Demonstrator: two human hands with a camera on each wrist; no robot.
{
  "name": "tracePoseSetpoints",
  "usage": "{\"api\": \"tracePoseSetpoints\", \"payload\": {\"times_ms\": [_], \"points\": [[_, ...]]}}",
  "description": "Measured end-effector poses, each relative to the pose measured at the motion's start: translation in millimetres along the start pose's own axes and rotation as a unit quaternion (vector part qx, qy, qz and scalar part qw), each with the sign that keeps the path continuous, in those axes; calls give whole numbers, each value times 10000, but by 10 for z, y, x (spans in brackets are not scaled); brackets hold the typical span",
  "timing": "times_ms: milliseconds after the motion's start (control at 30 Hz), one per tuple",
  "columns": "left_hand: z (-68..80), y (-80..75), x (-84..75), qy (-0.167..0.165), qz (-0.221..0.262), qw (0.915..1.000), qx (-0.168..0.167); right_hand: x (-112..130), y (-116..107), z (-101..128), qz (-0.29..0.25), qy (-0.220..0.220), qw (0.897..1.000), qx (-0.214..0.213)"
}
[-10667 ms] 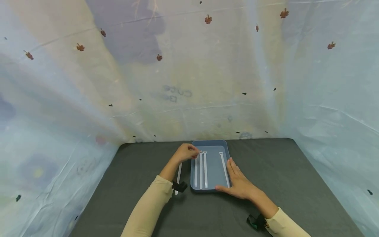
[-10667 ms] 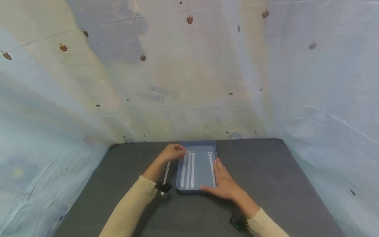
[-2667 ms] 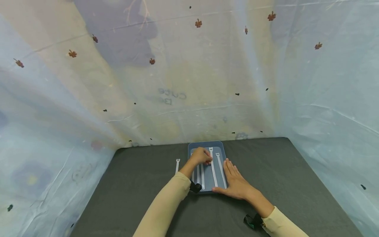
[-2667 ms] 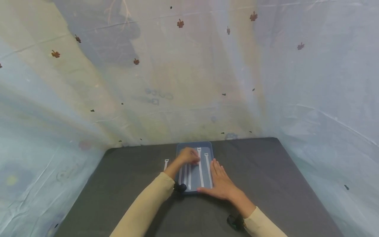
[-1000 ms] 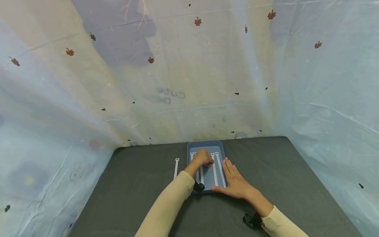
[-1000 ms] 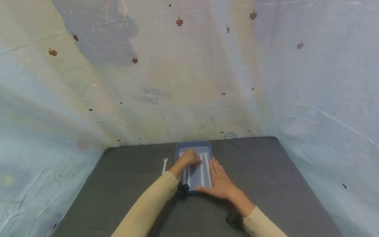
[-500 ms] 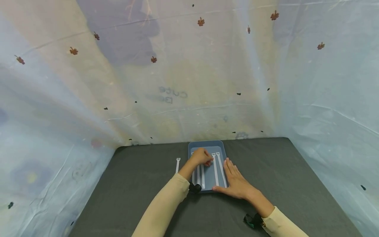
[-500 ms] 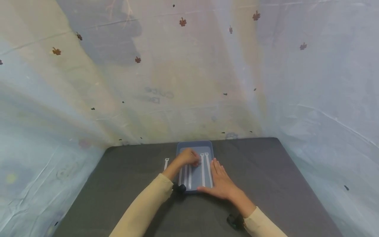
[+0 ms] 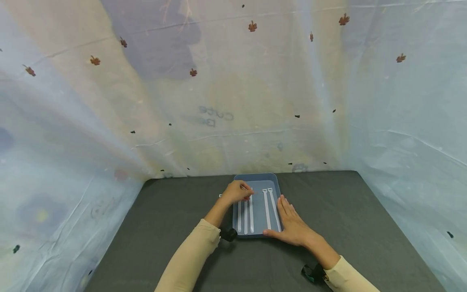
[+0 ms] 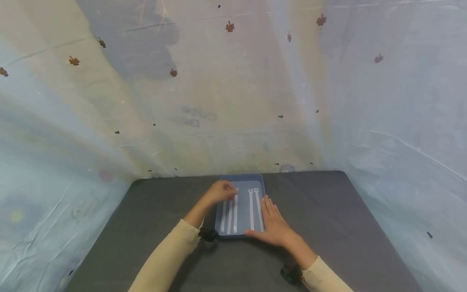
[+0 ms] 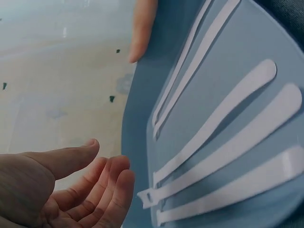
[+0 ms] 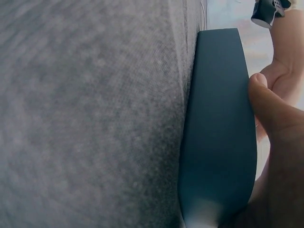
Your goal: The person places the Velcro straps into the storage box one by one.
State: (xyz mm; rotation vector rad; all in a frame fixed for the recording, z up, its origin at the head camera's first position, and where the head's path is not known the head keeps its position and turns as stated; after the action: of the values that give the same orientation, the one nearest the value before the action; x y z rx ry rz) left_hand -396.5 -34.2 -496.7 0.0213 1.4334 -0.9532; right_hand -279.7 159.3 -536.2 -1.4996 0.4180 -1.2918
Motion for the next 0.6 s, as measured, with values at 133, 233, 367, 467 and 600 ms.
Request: {"api": "tracePoseSetpoints", "payload": {"times_ms": [133,233,367,467,600], "points": [[99,-105,26,66,99,9999,-80,13,-9,3,-5,-1,10000,5],[183,-207,50,77,187,9996,-198,15,-16,0,-19,10,10000,29],[291,-333,88,11,361,9986,-374,28,-25,2,-17,10,10000,44],[357,-403,138,-72,442,9977,-514,26,-18,-1,-11,8,10000,51],[407,-478,260,-208,276,9971,-679,14,-7,-7,-2,12,10000,53]]}}
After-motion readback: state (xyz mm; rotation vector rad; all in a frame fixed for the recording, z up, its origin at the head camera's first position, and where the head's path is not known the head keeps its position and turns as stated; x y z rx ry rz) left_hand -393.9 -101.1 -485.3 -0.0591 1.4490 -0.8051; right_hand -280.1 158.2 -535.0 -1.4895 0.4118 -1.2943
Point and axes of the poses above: each hand's wrist, its own z-axis away from the middle knuckle, its own y-axis out of the palm, x = y × z, the point moved 8 cm from there along -z, towards the middle knuckle, and after that the axes turned 15 degrees about x, right-handed, at the moved point
